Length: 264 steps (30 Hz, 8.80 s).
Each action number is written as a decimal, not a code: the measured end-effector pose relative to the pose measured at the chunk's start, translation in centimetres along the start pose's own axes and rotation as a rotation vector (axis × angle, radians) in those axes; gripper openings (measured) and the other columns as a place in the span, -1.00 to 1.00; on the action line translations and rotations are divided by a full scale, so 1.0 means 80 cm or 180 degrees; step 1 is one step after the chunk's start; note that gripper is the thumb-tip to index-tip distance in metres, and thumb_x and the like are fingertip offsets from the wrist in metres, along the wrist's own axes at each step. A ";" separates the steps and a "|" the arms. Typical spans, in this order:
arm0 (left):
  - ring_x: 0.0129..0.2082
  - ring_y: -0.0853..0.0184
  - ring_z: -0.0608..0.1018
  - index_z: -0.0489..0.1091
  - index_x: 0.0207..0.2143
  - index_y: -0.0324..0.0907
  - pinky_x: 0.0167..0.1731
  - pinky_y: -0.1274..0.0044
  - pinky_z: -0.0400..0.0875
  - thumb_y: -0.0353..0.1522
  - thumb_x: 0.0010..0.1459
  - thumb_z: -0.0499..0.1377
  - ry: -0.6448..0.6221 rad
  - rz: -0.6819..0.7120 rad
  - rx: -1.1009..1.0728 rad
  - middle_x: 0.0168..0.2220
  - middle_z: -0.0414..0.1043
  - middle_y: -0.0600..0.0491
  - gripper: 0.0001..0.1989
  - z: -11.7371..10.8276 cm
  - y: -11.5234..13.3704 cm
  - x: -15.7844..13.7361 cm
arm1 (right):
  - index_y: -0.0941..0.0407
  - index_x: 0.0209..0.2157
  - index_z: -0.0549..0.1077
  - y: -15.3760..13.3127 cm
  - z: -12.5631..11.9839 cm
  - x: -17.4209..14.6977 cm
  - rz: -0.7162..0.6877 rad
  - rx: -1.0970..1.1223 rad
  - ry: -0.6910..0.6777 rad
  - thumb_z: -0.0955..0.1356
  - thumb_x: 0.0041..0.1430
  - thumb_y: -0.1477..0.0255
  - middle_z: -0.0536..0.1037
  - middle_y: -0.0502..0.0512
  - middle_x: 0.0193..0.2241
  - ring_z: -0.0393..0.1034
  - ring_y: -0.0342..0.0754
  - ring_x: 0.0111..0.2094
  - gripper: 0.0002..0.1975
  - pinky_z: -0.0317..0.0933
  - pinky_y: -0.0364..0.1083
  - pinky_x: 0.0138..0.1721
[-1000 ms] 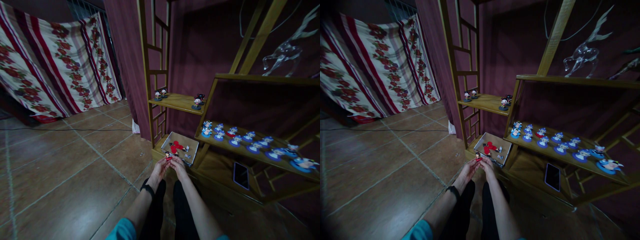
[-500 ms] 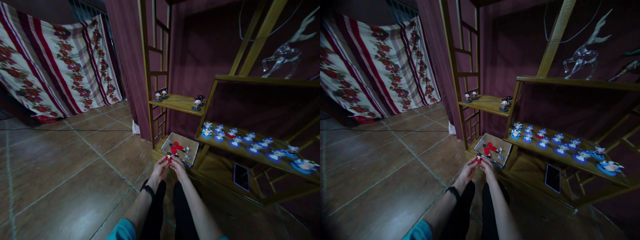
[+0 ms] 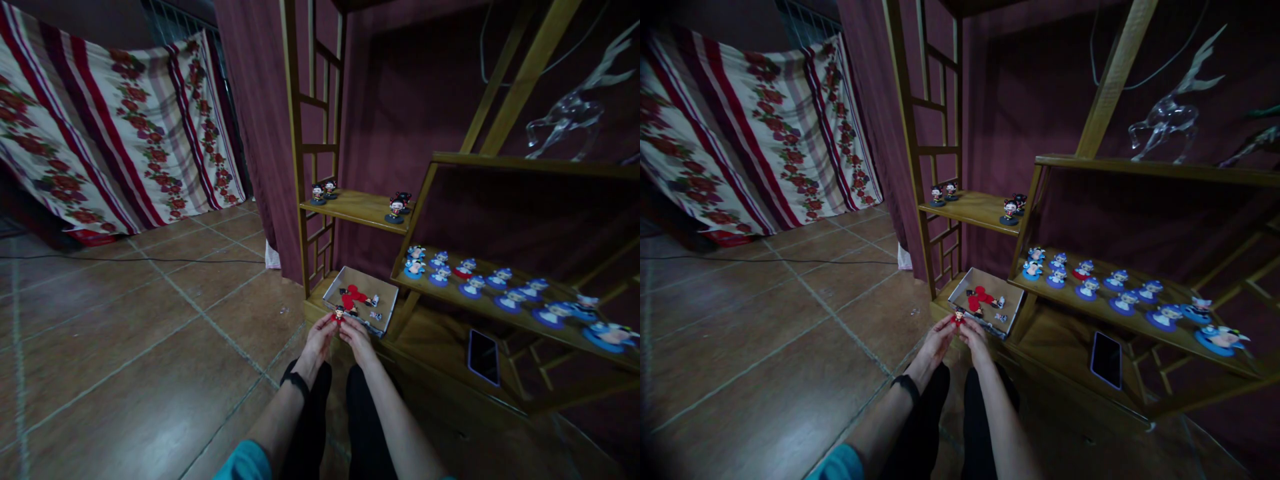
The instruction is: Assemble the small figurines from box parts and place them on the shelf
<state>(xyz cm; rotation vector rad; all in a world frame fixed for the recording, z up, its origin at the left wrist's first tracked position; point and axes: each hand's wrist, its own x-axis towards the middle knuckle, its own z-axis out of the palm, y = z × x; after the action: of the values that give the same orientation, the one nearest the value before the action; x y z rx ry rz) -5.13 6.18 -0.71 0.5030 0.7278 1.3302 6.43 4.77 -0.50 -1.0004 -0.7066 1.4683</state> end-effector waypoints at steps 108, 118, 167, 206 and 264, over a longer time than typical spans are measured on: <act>-0.47 0.44 0.51 0.30 -0.33 -0.20 -0.36 0.56 0.38 -0.49 -0.07 0.20 0.0199 -0.0409 -0.0264 -0.43 0.46 0.04 -0.80 0.001 0.010 0.003 | 0.01 -0.23 0.43 0.008 -0.008 0.013 0.0010 0.0010 -0.0152 0.41 -0.19 0.28 0.50 0.05 -0.21 0.39 -0.07 -0.29 -0.62 0.25 -0.07 -0.27; -0.46 0.42 0.51 0.30 -0.31 -0.21 -0.35 0.54 0.39 -0.49 -0.08 0.21 0.0106 -0.0357 -0.0274 -0.43 0.45 0.02 -0.77 0.001 0.008 0.003 | 0.02 -0.25 0.43 0.006 -0.006 0.011 -0.0046 -0.0034 -0.0171 0.41 -0.18 0.26 0.51 0.06 -0.25 0.39 -0.07 -0.29 -0.63 0.23 -0.09 -0.28; -0.44 0.43 0.50 0.31 -0.17 -0.18 -0.37 0.59 0.37 -0.43 -0.04 0.18 0.0086 -0.0586 -0.0137 -0.36 0.46 0.01 -0.69 0.000 0.005 0.009 | 0.06 -0.28 0.44 0.005 -0.004 0.014 -0.0005 -0.0019 -0.0194 0.42 -0.20 0.31 0.51 0.06 -0.25 0.38 -0.06 -0.25 -0.66 0.21 -0.11 -0.27; -0.31 0.38 0.50 0.36 -0.20 -0.19 -0.23 0.53 0.33 -0.55 -0.22 0.29 -0.0194 -0.0245 -0.0067 -0.26 0.46 -0.01 -0.56 0.002 0.000 0.009 | 0.07 -0.18 0.44 -0.001 -0.002 0.012 -0.0147 -0.0062 -0.0243 0.44 -0.26 0.29 0.51 0.10 -0.21 0.38 0.03 -0.19 -0.52 0.24 -0.04 -0.21; -0.35 0.37 0.51 0.34 -0.31 -0.23 -0.27 0.51 0.40 -0.37 0.01 0.17 0.0247 -0.0902 -0.0504 -0.36 0.45 -0.03 -0.84 0.014 0.010 -0.006 | 0.04 -0.27 0.44 -0.013 -0.006 -0.005 0.0095 0.0169 -0.0154 0.41 -0.19 0.24 0.52 0.07 -0.25 0.38 -0.05 -0.25 -0.63 0.22 -0.09 -0.26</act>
<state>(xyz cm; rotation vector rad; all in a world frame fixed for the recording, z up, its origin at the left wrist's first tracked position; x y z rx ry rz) -4.92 5.90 0.68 0.2128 0.7216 1.1343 7.30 4.45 0.25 -0.9410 -0.6866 1.5340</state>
